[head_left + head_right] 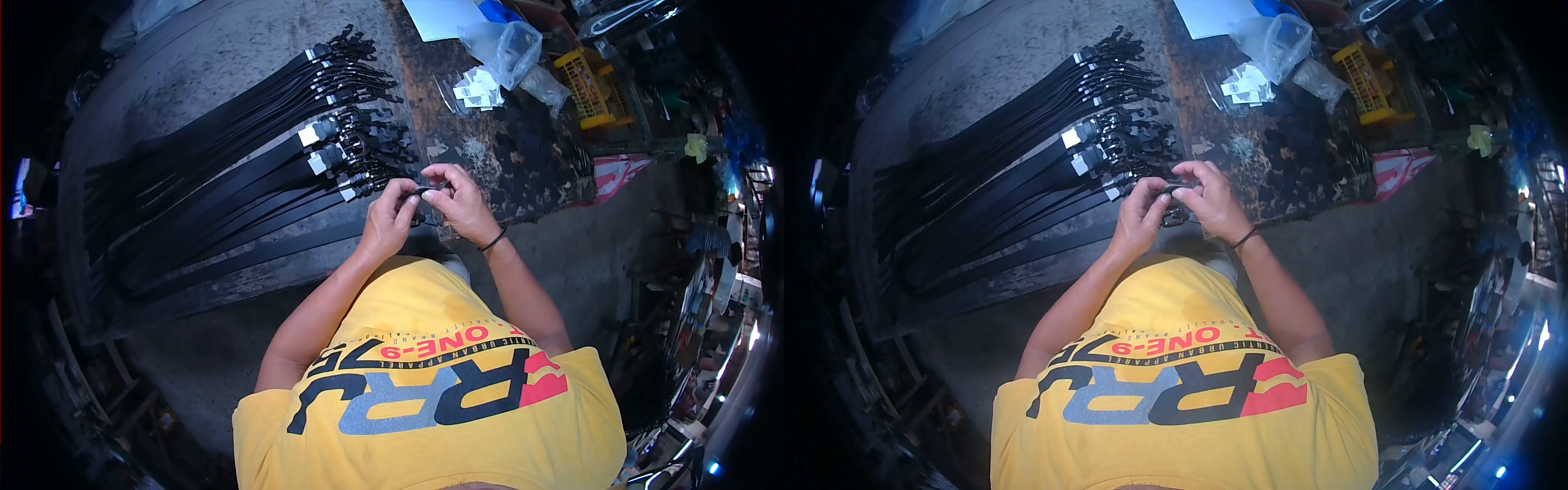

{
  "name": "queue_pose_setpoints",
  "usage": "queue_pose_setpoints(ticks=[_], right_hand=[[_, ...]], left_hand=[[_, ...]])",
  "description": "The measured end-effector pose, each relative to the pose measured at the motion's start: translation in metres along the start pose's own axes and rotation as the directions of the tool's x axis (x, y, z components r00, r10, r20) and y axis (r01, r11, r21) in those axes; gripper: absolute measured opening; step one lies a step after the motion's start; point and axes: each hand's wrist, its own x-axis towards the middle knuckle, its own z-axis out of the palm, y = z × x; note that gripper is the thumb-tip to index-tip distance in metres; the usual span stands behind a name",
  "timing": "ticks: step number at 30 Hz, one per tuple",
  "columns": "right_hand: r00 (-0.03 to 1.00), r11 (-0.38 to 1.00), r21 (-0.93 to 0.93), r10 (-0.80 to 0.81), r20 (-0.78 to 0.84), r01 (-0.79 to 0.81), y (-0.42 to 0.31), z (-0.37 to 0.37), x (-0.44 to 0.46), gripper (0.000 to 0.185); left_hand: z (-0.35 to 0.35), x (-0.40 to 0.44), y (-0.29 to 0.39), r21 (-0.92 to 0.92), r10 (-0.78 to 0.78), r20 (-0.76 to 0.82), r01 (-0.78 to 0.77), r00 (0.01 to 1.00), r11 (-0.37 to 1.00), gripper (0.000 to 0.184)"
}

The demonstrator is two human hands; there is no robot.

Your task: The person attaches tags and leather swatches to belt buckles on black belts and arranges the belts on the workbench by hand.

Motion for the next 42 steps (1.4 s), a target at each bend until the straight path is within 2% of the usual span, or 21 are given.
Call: queue_pose_setpoints(ticks=[1,2,4,7,11,13,14,16,17,19,25,27,28,29,31,33,35,37,39,41,42], right_hand=[[0.997,0.999,0.043,0.030,0.077,-0.033,0.002,-0.002,0.000,0.030],[0.997,0.998,0.045,0.033,0.073,-0.036,0.004,-0.003,-0.002,0.030],[0.990,0.996,0.065,0.053,0.129,-0.061,-0.001,-0.004,-0.005,0.030],[0.984,0.994,-0.057,-0.080,0.159,0.090,-0.001,-0.007,-0.007,0.026],[0.980,0.980,-0.132,-0.125,0.153,0.146,-0.003,-0.010,-0.011,0.024],[0.985,0.985,-0.148,-0.066,0.157,0.089,-0.007,-0.011,-0.013,0.020],[0.986,0.986,-0.145,-0.064,0.153,0.086,-0.002,-0.010,-0.015,0.020],[0.979,0.995,0.022,0.089,0.185,-0.094,0.007,-0.009,-0.018,0.018],[0.982,0.995,0.019,0.092,0.167,-0.096,0.009,-0.011,-0.021,0.018],[0.893,0.884,0.218,0.346,0.286,-0.413,0.005,-0.011,-0.026,0.013],[0.910,0.935,0.095,0.303,0.282,-0.340,0.028,-0.012,-0.041,0.007],[0.908,0.942,0.074,0.291,0.300,-0.327,0.034,-0.015,-0.046,0.007],[0.861,0.898,0.168,0.316,0.399,-0.407,0.037,-0.018,-0.049,0.008],[0.805,0.834,0.250,0.326,0.496,-0.492,0.039,-0.020,-0.054,0.009],[0.775,0.828,0.216,0.346,0.529,-0.518,0.039,-0.028,-0.059,0.011],[0.686,0.809,0.138,0.378,0.621,-0.571,0.033,-0.032,-0.062,0.012],[0.651,0.806,0.099,0.391,0.650,-0.583,0.031,-0.034,-0.066,0.013],[0.707,0.897,-0.006,0.352,0.613,-0.442,0.034,-0.033,-0.072,0.015],[0.740,0.912,-0.019,0.345,0.578,-0.410,0.029,-0.028,-0.078,0.016],[0.860,0.962,-0.052,0.262,0.438,-0.267,0.033,-0.021,-0.081,0.014],[0.886,0.974,-0.124,0.223,0.406,-0.188,0.036,-0.017,-0.082,0.013]], left_hand=[[-0.002,0.000,0.001,0.155,0.111,0.006,-0.110,0.994,0.982,0.018],[-0.004,0.000,0.002,0.154,0.109,0.010,-0.109,0.994,0.982,0.018],[-0.008,0.002,0.008,0.404,0.397,0.070,-0.390,0.915,0.828,0.021],[-0.011,0.005,0.012,0.442,0.526,0.115,-0.517,0.843,0.733,0.028],[-0.008,0.002,0.013,0.461,0.567,0.071,-0.531,0.821,0.711,0.027],[-0.007,-0.003,0.011,0.382,0.400,0.063,-0.393,0.914,0.837,0.028],[-0.006,-0.006,0.010,0.382,0.398,0.068,-0.393,0.915,0.837,0.028],[0.000,-0.009,0.014,0.167,0.157,0.032,-0.160,0.987,0.973,0.028],[0.002,-0.010,0.011,0.160,0.162,0.049,-0.168,0.986,0.973,0.028],[-0.001,-0.011,0.006,0.242,0.242,0.146,-0.272,0.959,0.931,0.027],[0.001,-0.025,-0.001,0.367,0.201,0.305,-0.310,0.931,0.877,0.024],[0.003,-0.030,-0.005,0.343,0.120,0.339,-0.242,0.933,0.908,0.020],[0.003,-0.031,-0.008,0.239,-0.011,0.383,-0.088,0.924,0.967,0.016],[0.003,-0.033,-0.009,0.234,-0.015,0.389,-0.083,0.921,0.969,0.016],[0.003,-0.038,-0.008,0.104,-0.156,0.539,0.119,0.828,0.987,0.013],[0.007,-0.043,-0.005,0.051,-0.180,0.540,0.182,0.822,0.982,0.012],[0.008,-0.046,-0.004,0.000,-0.149,0.595,0.186,0.790,0.983,0.012],[0.009,-0.053,-0.014,-0.034,-0.145,0.602,0.207,0.785,0.978,0.011],[0.011,-0.062,-0.031,-0.284,-0.168,0.662,0.452,0.730,0.846,0.012],[0.011,-0.070,-0.050,-0.355,-0.172,0.673,0.518,0.720,0.778,0.012],[0.012,-0.073,-0.055,-0.479,-0.162,0.658,0.575,0.735,0.664,0.012]])
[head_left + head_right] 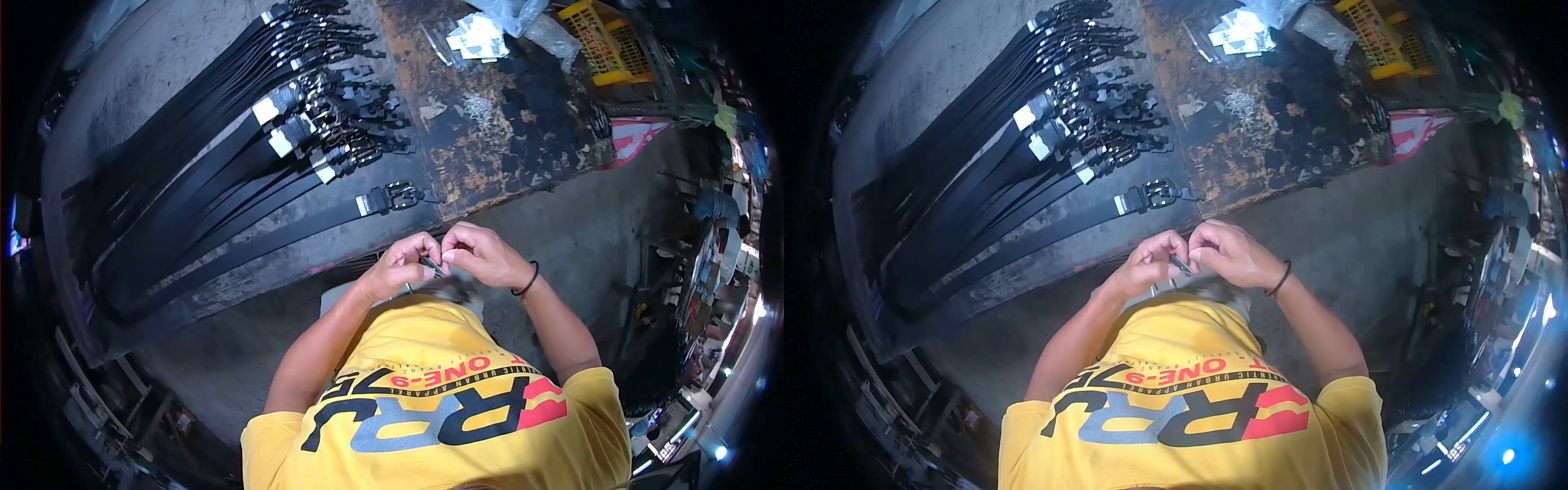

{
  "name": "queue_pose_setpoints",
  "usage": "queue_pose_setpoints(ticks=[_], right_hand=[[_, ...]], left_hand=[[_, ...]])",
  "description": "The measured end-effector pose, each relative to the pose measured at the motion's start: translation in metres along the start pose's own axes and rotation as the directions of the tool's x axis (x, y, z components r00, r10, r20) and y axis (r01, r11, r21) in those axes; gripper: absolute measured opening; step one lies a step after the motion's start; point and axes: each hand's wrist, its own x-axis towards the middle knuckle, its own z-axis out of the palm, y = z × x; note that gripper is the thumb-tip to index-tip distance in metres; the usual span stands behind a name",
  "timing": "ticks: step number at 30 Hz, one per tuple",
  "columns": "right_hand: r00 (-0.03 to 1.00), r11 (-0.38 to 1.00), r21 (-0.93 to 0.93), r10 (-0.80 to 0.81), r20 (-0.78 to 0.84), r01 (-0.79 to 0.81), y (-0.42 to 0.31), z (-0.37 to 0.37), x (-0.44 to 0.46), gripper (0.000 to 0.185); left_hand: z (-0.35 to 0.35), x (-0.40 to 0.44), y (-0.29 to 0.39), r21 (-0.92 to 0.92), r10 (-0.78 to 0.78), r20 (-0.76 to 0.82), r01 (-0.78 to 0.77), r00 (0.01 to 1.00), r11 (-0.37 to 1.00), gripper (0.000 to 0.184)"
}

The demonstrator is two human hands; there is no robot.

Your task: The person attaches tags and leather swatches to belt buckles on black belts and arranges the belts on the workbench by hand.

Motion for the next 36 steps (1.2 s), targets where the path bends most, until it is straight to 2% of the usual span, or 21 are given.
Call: queue_pose_setpoints(ticks=[1,2,3,5,7,9,11,13,17,22,24,25,27,28,30,31,33,36], right_hand=[[1.000,1.000,-0.005,-0.010,0.009,0.010,0.005,0.006,0.002,0.013],[0.997,0.997,-0.058,-0.047,-0.053,0.044,0.010,0.012,0.002,0.013],[0.989,0.990,-0.113,-0.093,-0.117,0.080,0.016,0.018,0.004,0.013],[0.976,0.980,-0.152,-0.154,-0.155,0.131,0.027,0.029,0.007,0.012],[0.937,0.954,-0.225,-0.251,-0.243,0.197,0.035,0.039,0.005,0.010],[0.924,0.944,-0.240,-0.285,-0.255,0.225,0.039,0.046,0.000,0.009],[0.908,0.933,-0.250,-0.324,-0.268,0.259,0.042,0.056,-0.005,0.008],[0.866,0.905,-0.272,-0.402,-0.297,0.327,0.046,0.066,-0.007,0.007],[0.802,0.862,-0.286,-0.499,-0.328,0.419,0.041,0.081,-0.003,0.007],[0.728,0.774,-0.344,-0.626,-0.281,0.532,0.030,0.087,0.020,0.009],[0.724,0.736,-0.419,-0.652,-0.226,0.531,0.029,0.079,0.036,0.014],[0.678,0.688,-0.463,-0.701,-0.224,0.559,0.036,0.072,0.051,0.022],[0.739,0.699,-0.579,-0.634,-0.227,0.421,0.047,0.057,0.078,0.042],[0.737,0.697,-0.577,-0.637,-0.227,0.425,0.050,0.053,0.091,0.042],[0.857,0.660,-0.706,-0.493,-0.149,0.257,0.050,0.044,0.107,0.057],[0.856,0.664,-0.704,-0.492,-0.157,0.252,0.048,0.041,0.111,0.057],[0.947,0.621,-0.765,-0.318,-0.046,0.172,0.043,0.039,0.122,0.064],[0.922,0.640,-0.738,-0.382,-0.063,0.214,0.049,0.037,0.127,0.056]], left_hand=[[-0.001,0.001,-0.005,-0.171,0.025,-0.009,-0.026,1.000,0.985,0.013],[0.003,0.001,-0.012,-0.226,0.055,-0.088,-0.074,0.995,0.971,0.014],[0.000,0.002,-0.022,-0.215,0.066,-0.094,-0.085,0.993,0.973,0.014],[-0.007,0.000,-0.039,-0.074,-0.024,-0.305,0.001,0.952,0.997,0.017],[-0.009,-0.007,-0.042,0.023,0.037,-0.304,-0.032,0.952,0.999,0.019],[-0.006,-0.017,-0.038,0.197,0.110,-0.332,-0.046,0.937,0.979,0.017],[-0.003,-0.027,-0.037,0.194,0.130,-0.343,-0.065,0.930,0.979,0.014],[-0.006,-0.035,-0.034,0.330,0.101,-0.302,0.005,0.948,0.944,0.013],[-0.008,-0.050,-0.019,0.464,0.193,-0.289,-0.039,0.938,0.885,0.012],[-0.010,-0.062,0.008,0.607,0.306,-0.331,-0.048,0.893,0.794,0.009],[-0.018,-0.059,0.016,0.704,0.371,-0.416,0.036,0.830,0.709,0.011],[-0.027,-0.054,0.017,0.740,0.413,-0.452,0.075,0.791,0.668,0.013],[-0.038,-0.045,0.026,0.823,0.486,-0.506,0.232,0.712,0.518,0.019],[-0.046,-0.038,0.027,0.836,0.516,-0.516,0.270,0.683,0.478,0.023],[-0.059,-0.024,0.030,0.821,0.502,-0.542,0.296,0.674,0.489,0.024],[-0.064,-0.017,0.031,0.800,0.482,-0.572,0.320,0.663,0.508,0.024],[-0.071,-0.004,0.029,0.797,0.492,-0.584,0.344,0.646,0.496,0.025],[-0.075,0.009,0.024,0.811,0.493,-0.583,0.425,0.646,0.401,0.026]])
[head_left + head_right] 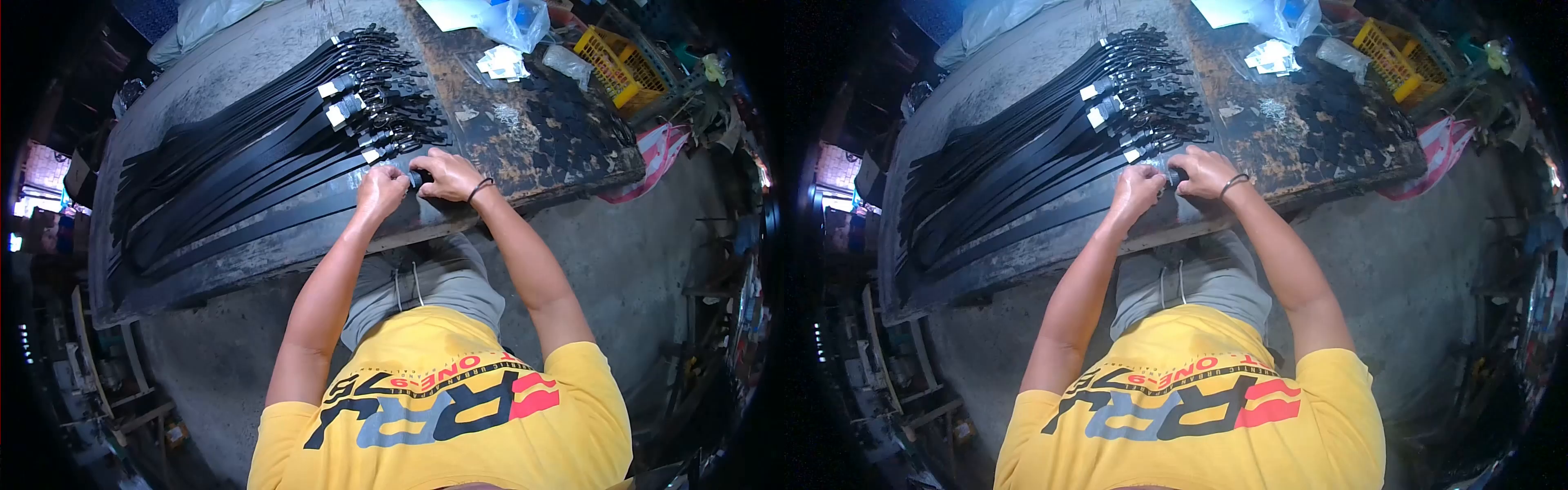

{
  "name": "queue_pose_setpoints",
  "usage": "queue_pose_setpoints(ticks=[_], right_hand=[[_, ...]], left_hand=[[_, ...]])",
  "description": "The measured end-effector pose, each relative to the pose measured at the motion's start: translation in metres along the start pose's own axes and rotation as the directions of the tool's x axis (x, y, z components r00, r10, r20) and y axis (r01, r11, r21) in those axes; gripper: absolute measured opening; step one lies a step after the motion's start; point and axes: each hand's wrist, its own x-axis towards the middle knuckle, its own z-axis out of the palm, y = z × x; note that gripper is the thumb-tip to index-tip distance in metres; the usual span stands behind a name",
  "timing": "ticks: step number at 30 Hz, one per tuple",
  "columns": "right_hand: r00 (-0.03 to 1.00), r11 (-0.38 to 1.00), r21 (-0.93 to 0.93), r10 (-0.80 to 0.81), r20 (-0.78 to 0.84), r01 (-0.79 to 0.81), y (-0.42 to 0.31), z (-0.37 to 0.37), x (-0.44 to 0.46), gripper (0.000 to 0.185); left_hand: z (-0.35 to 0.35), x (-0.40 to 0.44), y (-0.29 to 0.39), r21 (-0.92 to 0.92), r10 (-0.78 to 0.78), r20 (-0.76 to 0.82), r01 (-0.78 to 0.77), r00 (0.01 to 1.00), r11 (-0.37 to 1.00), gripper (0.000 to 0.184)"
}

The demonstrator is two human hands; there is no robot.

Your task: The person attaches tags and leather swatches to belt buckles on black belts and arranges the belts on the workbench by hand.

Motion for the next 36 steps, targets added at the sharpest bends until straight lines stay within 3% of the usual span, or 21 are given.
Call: queue_pose_setpoints(ticks=[5,7,11,13,14,19,23,27,29,30,33,36], right_hand=[[0.990,0.998,0.057,0.017,-0.139,-0.009,-0.003,0.011,-0.011,0.049],[0.985,0.997,0.070,0.025,-0.168,-0.013,-0.005,0.014,-0.017,0.046],[0.949,0.978,0.191,-0.017,-0.314,0.081,0.002,0.024,-0.025,0.038],[0.914,0.922,0.372,0.054,-0.402,0.109,0.010,0.031,-0.027,0.029],[0.905,0.925,0.365,0.063,-0.420,0.105,0.013,0.036,-0.028,0.021],[0.886,0.936,0.343,0.090,-0.455,0.082,-0.001,0.036,-0.030,0.017],[0.874,0.948,0.292,0.035,-0.485,0.124,0.001,0.040,-0.029,0.011],[0.869,0.961,0.234,-0.014,-0.494,0.148,0.002,0.037,-0.029,0.006],[0.867,0.959,0.249,0.006,-0.499,0.137,0.003,0.035,-0.028,0.004],[0.881,0.959,0.255,0.013,-0.473,0.123,0.003,0.033,-0.027,0.003],[0.884,0.956,0.280,0.058,-0.463,0.084,0.004,0.032,-0.026,0.004],[0.889,0.944,0.317,0.067,-0.453,0.091,0.008,0.032,-0.025,0.005]], left_hand=[[0.003,-0.009,0.012,-0.047,-0.065,0.043,0.067,0.997,0.997,0.023],[0.001,-0.014,0.021,-0.311,-0.210,0.195,0.264,0.958,0.913,0.020],[0.007,-0.014,0.013,-0.454,-0.262,0.301,0.379,0.917,0.806,0.019],[0.005,-0.016,0.014,-0.574,-0.288,0.334,0.436,0.898,0.693,0.013],[0.004,-0.017,0.014,-0.569,-0.294,0.333,0.440,0.896,0.695,0.013],[0.004,-0.018,0.014,-0.608,-0.353,0.382,0.520,0.854,0.601,0.012],[0.003,-0.016,0.011,-0.601,-0.349,0.394,0.525,0.851,0.603,0.013],[0.001,-0.021,0.020,-0.510,-0.286,0.332,0.427,0.899,0.747,0.014],[0.000,-0.019,0.021,-0.445,-0.164,0.154,0.217,0.974,0.869,0.014],[-0.005,-0.015,0.017,-0.432,-0.154,0.247,0.251,0.957,0.866,0.017],[-0.015,-0.005,0.008,-0.427,-0.097,0.326,0.238,0.940,0.872,0.017],[-0.025,-0.001,0.006,-0.380,-0.088,0.333,0.219,0.939,0.899,0.019]])
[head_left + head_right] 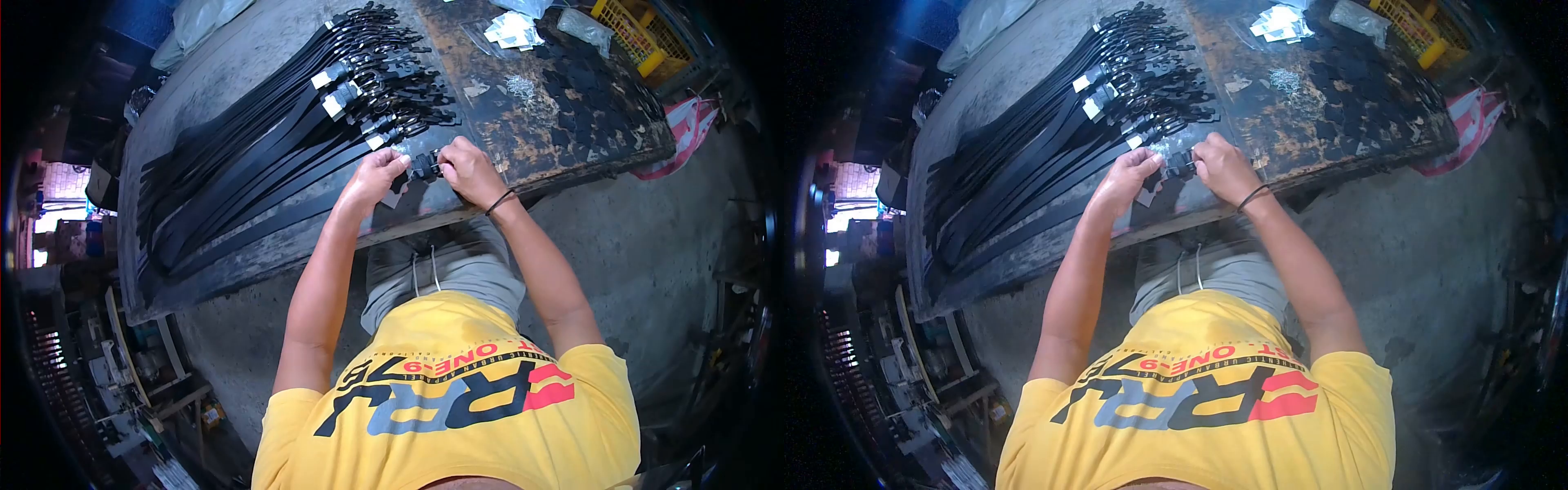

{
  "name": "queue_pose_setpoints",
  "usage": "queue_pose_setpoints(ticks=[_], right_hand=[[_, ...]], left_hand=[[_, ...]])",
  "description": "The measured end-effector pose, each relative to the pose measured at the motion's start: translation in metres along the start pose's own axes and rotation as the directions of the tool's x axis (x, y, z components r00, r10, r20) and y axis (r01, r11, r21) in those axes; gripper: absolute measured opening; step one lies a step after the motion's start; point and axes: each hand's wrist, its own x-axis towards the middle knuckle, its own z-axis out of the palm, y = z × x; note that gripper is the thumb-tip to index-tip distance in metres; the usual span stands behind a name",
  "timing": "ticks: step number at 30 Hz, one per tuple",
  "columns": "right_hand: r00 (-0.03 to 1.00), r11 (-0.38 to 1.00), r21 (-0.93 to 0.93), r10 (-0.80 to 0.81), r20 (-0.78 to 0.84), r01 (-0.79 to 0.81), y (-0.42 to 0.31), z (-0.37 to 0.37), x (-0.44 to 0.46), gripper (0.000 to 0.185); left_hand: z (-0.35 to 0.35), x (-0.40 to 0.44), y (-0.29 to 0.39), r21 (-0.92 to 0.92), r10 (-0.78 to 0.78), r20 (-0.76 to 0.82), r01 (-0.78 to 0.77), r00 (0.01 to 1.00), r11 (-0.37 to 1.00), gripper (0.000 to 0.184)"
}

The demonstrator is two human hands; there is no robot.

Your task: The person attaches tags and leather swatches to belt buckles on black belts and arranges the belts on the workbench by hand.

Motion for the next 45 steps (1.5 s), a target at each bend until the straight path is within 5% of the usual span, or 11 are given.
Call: queue_pose_setpoints(ticks=[3,5,6,8,18,24,28,30,34,36,45], right_hand=[[1.000,0.999,0.024,0.026,0.008,-0.026,-0.001,-0.003,0.001,0.006],[1.000,0.999,0.029,0.012,0.015,-0.013,0.000,-0.003,0.001,0.007],[1.000,1.000,0.030,0.009,0.017,-0.010,-0.001,-0.004,0.001,0.008],[1.000,1.000,0.029,0.006,0.022,-0.007,-0.002,-0.005,0.000,0.008],[0.998,0.998,-0.030,0.058,0.032,-0.057,-0.009,-0.005,0.000,0.009],[0.998,0.999,-0.001,0.036,-0.043,-0.036,-0.014,0.004,-0.003,0.010],[0.996,0.996,0.052,0.073,-0.051,-0.070,-0.020,0.011,-0.002,0.011],[0.993,0.991,0.103,0.088,-0.080,-0.080,-0.022,0.014,0.001,0.012],[0.976,0.947,0.257,0.214,-0.052,-0.194,-0.028,0.018,0.008,0.013],[0.929,0.861,0.364,0.367,0.035,-0.354,-0.028,0.020,0.012,0.014],[0.967,0.910,0.346,0.253,-0.024,-0.229,-0.027,0.021,0.011,0.013]], left_hand=[[-0.006,-0.007,0.004,0.104,0.012,-0.013,-0.011,1.000,0.995,0.028],[-0.007,-0.019,0.014,0.412,0.124,-0.111,-0.068,0.986,0.909,0.033],[-0.011,-0.021,0.009,0.411,0.123,-0.111,-0.068,0.986,0.909,0.033],[-0.021,-0.025,-0.008,0.763,0.536,-0.142,-0.254,0.832,0.595,0.030],[0.012,-0.017,-0.022,0.827,0.709,-0.090,-0.344,0.700,0.445,0.015],[0.013,-0.006,-0.023,0.901,0.675,0.019,-0.305,0.737,0.308,0.016],[0.012,-0.003,-0.028,0.891,0.717,0.028,-0.342,0.697,0.298,0.017],[0.012,-0.002,-0.029,0.674,0.680,-0.121,-0.443,0.724,0.591,0.015],[0.017,-0.001,-0.028,0.582,0.614,-0.225,-0.401,0.756,0.707,0.016],[0.020,0.000,-0.026,0.573,0.603,-0.234,-0.393,0.763,0.719,0.017],[0.024,0.003,-0.027,0.537,0.570,-0.271,-0.370,0.775,0.758,0.016]])
